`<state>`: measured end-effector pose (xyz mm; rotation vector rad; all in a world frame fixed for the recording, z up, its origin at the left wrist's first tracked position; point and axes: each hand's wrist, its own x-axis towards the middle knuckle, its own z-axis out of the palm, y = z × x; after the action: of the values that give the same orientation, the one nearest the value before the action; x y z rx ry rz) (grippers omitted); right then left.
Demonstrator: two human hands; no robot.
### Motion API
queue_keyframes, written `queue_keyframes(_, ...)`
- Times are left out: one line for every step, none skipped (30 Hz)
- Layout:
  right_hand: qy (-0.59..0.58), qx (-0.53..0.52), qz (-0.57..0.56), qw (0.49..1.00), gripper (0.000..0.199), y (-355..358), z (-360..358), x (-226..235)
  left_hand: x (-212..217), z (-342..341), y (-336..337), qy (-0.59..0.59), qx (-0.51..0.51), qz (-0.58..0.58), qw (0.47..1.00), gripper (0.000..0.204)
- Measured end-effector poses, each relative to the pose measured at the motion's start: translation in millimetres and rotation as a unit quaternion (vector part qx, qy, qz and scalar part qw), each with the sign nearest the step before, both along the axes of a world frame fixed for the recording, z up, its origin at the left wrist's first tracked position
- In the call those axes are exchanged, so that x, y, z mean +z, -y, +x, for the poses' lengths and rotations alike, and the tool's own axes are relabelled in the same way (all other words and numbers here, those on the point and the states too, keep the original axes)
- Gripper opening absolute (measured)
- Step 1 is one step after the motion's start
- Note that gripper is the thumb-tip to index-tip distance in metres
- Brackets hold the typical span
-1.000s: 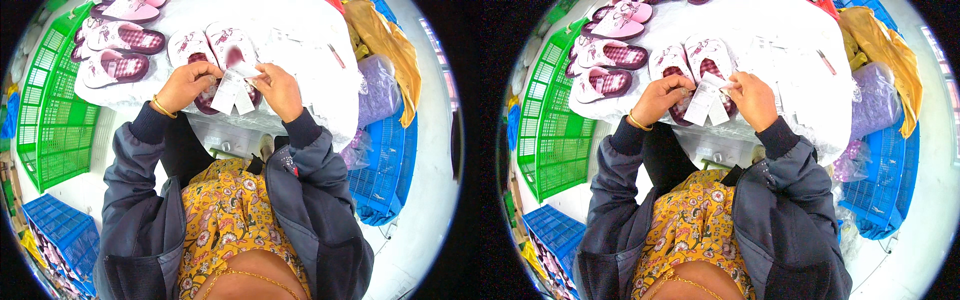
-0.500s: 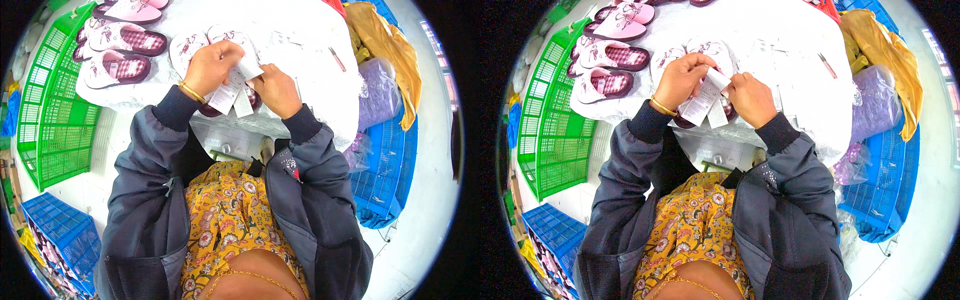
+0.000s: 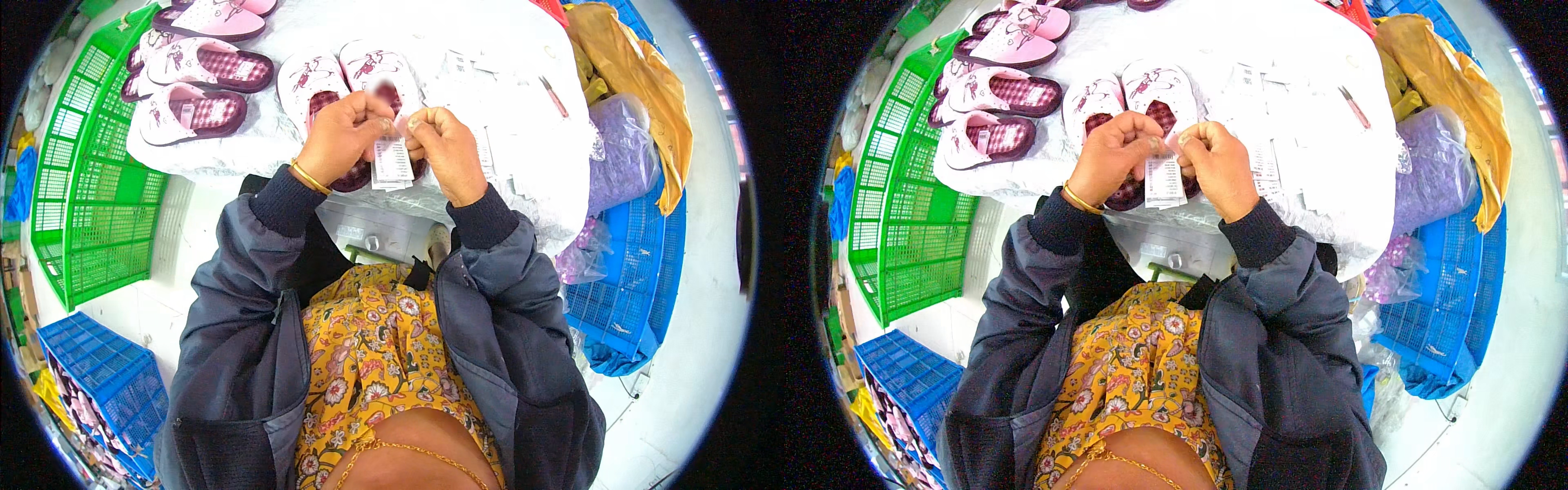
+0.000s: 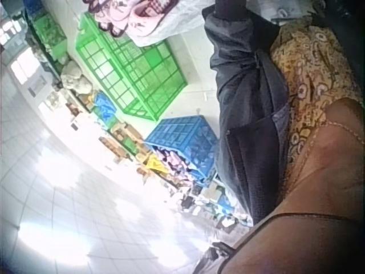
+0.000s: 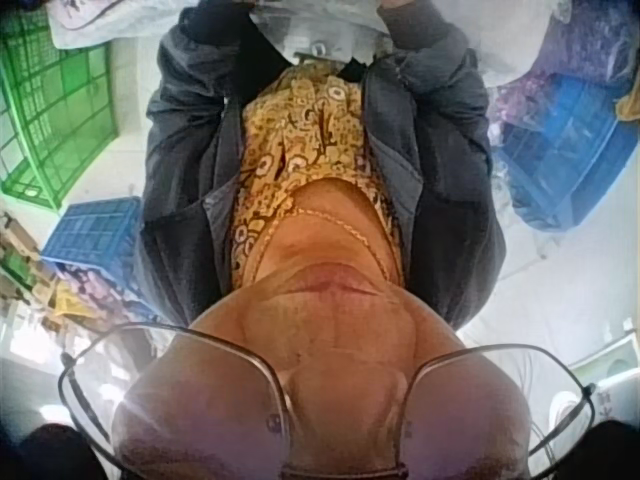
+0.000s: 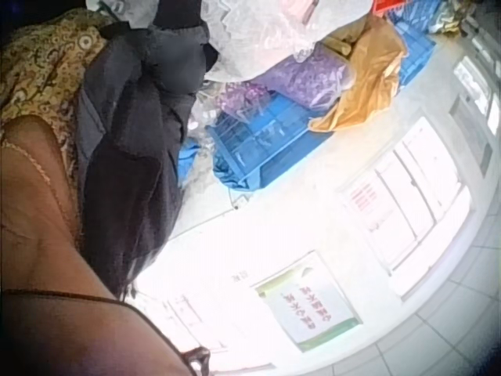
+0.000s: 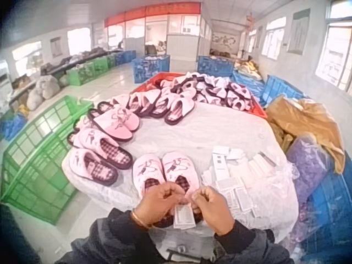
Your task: The person repeatedly picks up pairs of pink and purple slippers, peels small white paper labels, and sticks them onto the slippers. The person handles the slippers one pair at a time, placing each labeled pair back on the table.
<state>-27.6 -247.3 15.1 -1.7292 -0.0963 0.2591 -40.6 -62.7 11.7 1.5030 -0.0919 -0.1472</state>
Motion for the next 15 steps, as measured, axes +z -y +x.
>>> queue_keyframes(0.006, 0.001, -0.002, 1.000, 0.017, -1, -1, 0, -1, 0, -1, -0.001, 0.024, -0.025, 0.999, 0.011)
queue_keyframes(0.007, 0.006, -0.004, 1.000, 0.017, -2, -1, 0, -2, 0, -2, -0.003, 0.048, -0.050, 0.998, 0.011)
queue_keyframes(0.008, 0.012, -0.006, 1.000, 0.017, -2, -2, 0, -2, 0, -1, 0.002, 0.035, -0.046, 0.998, 0.012)
queue_keyframes(0.009, 0.017, -0.009, 1.000, 0.017, -3, -2, 0, 0, 0, 0, 0.006, 0.022, -0.042, 0.999, 0.012)
queue_keyframes(-0.031, 0.014, 0.045, 0.998, 0.017, -2, -2, 0, 1, 0, 1, 0.011, 0.011, -0.038, 0.999, 0.013)
queue_keyframes(-0.072, 0.010, 0.099, 0.992, 0.017, 0, -1, 0, 1, 0, 2, 0.015, -0.001, -0.034, 0.999, 0.013)
queue_keyframes(-0.112, 0.006, 0.152, 0.982, 0.016, 1, 0, 0, 0, -1, 5, 0.018, 0.013, -0.021, 1.000, 0.012)
queue_keyframes(-0.126, 0.001, 0.162, 0.979, 0.016, 2, 0, 1, -3, 0, 5, 0.017, 0.011, -0.014, 1.000, 0.012)
queue_keyframes(-0.141, -0.004, 0.171, 0.975, 0.016, 3, 0, 3, -6, 1, 5, 0.017, 0.010, -0.007, 1.000, 0.012)
queue_keyframes(-0.155, -0.010, 0.181, 0.971, 0.016, 3, 0, 5, -7, 2, 5, 0.016, 0.008, 0.000, 1.000, 0.013)
queue_keyframes(-0.150, -0.005, 0.181, 0.972, 0.016, 3, 0, 7, -6, 1, 6, 0.014, 0.011, 0.007, 1.000, 0.013)
queue_keyframes(-0.144, 0.000, 0.182, 0.973, 0.016, 2, -1, 8, -3, 0, 8, 0.012, 0.014, 0.014, 1.000, 0.013)
queue_keyframes(-0.138, 0.006, 0.183, 0.973, 0.017, 2, -1, 8, -2, -1, 9, 0.010, 0.017, 0.021, 1.000, 0.013)
queue_keyframes(-0.138, 0.010, 0.183, 0.973, 0.017, 2, -1, 8, -2, -1, 9, 0.012, 0.018, 0.014, 1.000, 0.013)
queue_keyframes(-0.138, 0.014, 0.183, 0.973, 0.017, 2, 0, 7, -3, -1, 9, 0.014, 0.019, 0.008, 1.000, 0.012)
